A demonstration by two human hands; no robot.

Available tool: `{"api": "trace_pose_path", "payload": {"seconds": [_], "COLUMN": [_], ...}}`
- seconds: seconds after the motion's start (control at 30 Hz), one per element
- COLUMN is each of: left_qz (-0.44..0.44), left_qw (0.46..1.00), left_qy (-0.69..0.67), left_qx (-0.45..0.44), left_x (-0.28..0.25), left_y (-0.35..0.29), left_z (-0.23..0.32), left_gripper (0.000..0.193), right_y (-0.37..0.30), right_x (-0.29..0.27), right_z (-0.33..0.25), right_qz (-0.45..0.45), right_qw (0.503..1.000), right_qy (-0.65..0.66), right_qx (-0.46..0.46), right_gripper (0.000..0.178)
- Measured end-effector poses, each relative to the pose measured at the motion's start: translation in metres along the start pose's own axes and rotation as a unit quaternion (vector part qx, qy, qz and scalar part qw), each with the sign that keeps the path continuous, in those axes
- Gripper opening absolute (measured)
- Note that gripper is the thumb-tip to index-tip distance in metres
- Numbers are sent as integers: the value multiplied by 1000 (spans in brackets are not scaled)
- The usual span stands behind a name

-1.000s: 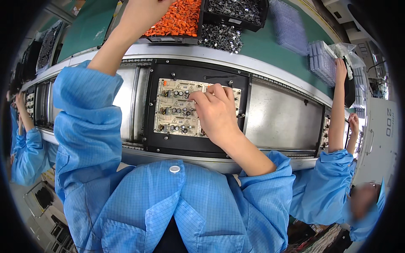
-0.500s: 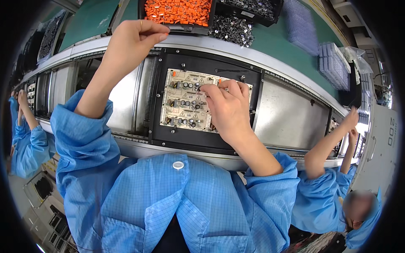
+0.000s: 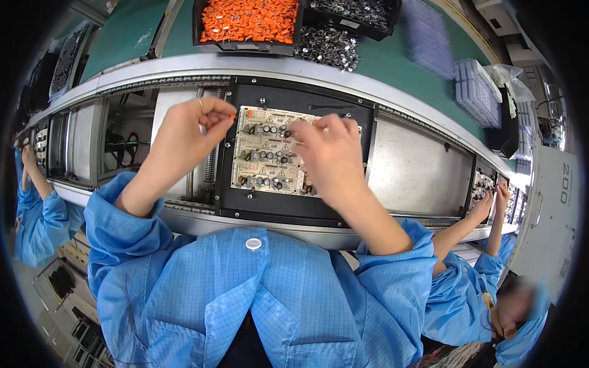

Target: Manual placement of small electronic components onto a printed circuit board on a factory assembly line.

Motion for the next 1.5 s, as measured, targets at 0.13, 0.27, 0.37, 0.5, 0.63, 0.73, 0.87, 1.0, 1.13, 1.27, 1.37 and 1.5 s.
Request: {"api": "trace_pose_path", "payload": {"seconds": [0.13, 0.27, 0.37, 0.5, 0.63, 0.73, 0.87, 1.0, 1.13, 1.27, 1.37, 1.5], "left_qz": [-14, 2, 8, -10, -29, -54, -85, -84, -97, -90, -86, -77], "left_qw": [999, 993, 988, 977, 969, 962, 951, 948, 932, 929, 933, 940], "left_qy": [41, 77, 105, 147, 178, 208, 238, 245, 271, 269, 254, 258], "left_qx": [12, 86, 115, 157, 169, 169, 177, 186, 220, 237, 242, 211], "left_x": [18, 27, 32, 37, 46, 51, 56, 48, 44, 44, 43, 47], "left_y": [-16, -21, -23, -21, -21, -20, -18, -18, -19, -18, -19, -20], "left_z": [-1, 8, 9, 14, 19, 18, 18, 18, 17, 18, 17, 8], "left_gripper": [14, 10, 8, 10, 10, 8, 8, 11, 7, 5, 5, 16], "right_y": [39, 63, 72, 76, 71, 66, 56, 52, 38, 8, -4, -16], "right_x": [-23, -18, -1, 12, 13, 3, -18, -39, -46, -33, -37, -39], "right_z": [89, 163, 183, 193, 200, 207, 194, 150, 101, 80, 64, 44], "right_qz": [96, 110, 76, 63, 60, 104, 124, 106, 92, 57, 38, 7], "right_qw": [992, 990, 987, 984, 979, 962, 946, 963, 943, 871, 894, 931], "right_qy": [-27, 17, 73, 91, 106, 145, 226, 201, 294, 429, 397, 327], "right_qx": [81, 90, 121, 136, 163, 209, 196, 147, 126, 234, 205, 162], "right_gripper": [28, 30, 30, 31, 27, 22, 18, 18, 17, 16, 16, 21]}}
Point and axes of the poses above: each hand's wrist, its own y-axis towards the middle knuckle, its own x-axis out of the palm, z = x × y, the point moved 7 cm from there along y, towards the middle knuckle, and after that the axes turned 6 degrees about z, right-handed, at the moved point
